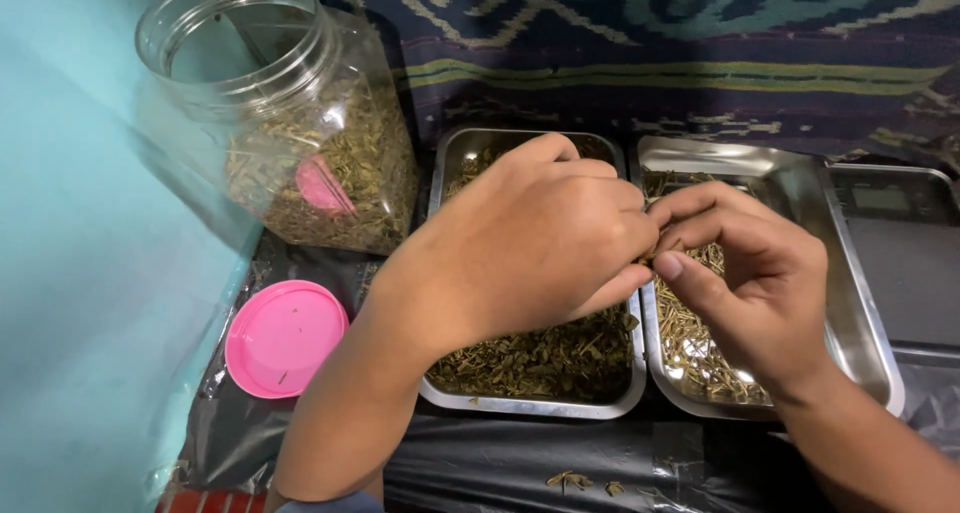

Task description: Sorting dried tea leaves by hand to remove stems and debris

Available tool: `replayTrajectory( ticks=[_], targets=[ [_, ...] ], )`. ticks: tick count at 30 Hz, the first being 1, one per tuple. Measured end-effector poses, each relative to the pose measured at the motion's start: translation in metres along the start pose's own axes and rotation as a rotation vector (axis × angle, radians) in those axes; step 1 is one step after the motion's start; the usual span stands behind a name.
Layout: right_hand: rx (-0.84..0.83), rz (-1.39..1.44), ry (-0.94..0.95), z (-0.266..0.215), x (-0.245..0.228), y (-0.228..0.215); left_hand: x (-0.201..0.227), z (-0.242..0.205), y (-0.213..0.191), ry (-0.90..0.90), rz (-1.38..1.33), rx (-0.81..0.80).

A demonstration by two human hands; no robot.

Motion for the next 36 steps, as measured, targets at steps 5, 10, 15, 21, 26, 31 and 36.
replayTrajectory(
  ticks=[5,10,15,21,26,31,36],
  targets=[
    [-0.024,-0.095,-0.073,0.003,-0.008,-0.004,0.004,0.002,0.002,0.01,0.034,0.004],
    [-0.039,-0.129,-0.086,0.004,-0.011,-0.006,0.004,0.003,0.006,0.004,-0.008,-0.023],
    [-0.05,-0.146,-0.079,0.005,-0.015,-0.006,0.005,0.003,0.003,0.02,0.014,-0.016],
    [-0.047,-0.189,-0.092,0.008,-0.015,-0.016,0.001,-0.002,-0.002,0.019,-0.008,-0.016],
    [0.006,-0.218,-0.063,0.006,-0.02,-0.029,-0.001,-0.003,-0.004,-0.001,-0.034,-0.029],
    [0.045,-0.244,-0.088,0.001,-0.023,-0.039,-0.003,-0.002,-0.009,-0.026,-0.057,-0.074],
    [0.042,-0.238,-0.169,-0.006,-0.022,-0.05,-0.008,-0.006,-0.015,-0.115,-0.065,-0.188]
  ],
)
Point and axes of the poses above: each hand's wrist, its own z-axis towards the middle knuckle, its own y-axis out of the palm, x = y × z, the point moved 6 cm from there along z, towards the middle knuckle, and after that the axes turned 3 degrees about z, right-handed, at the moved point
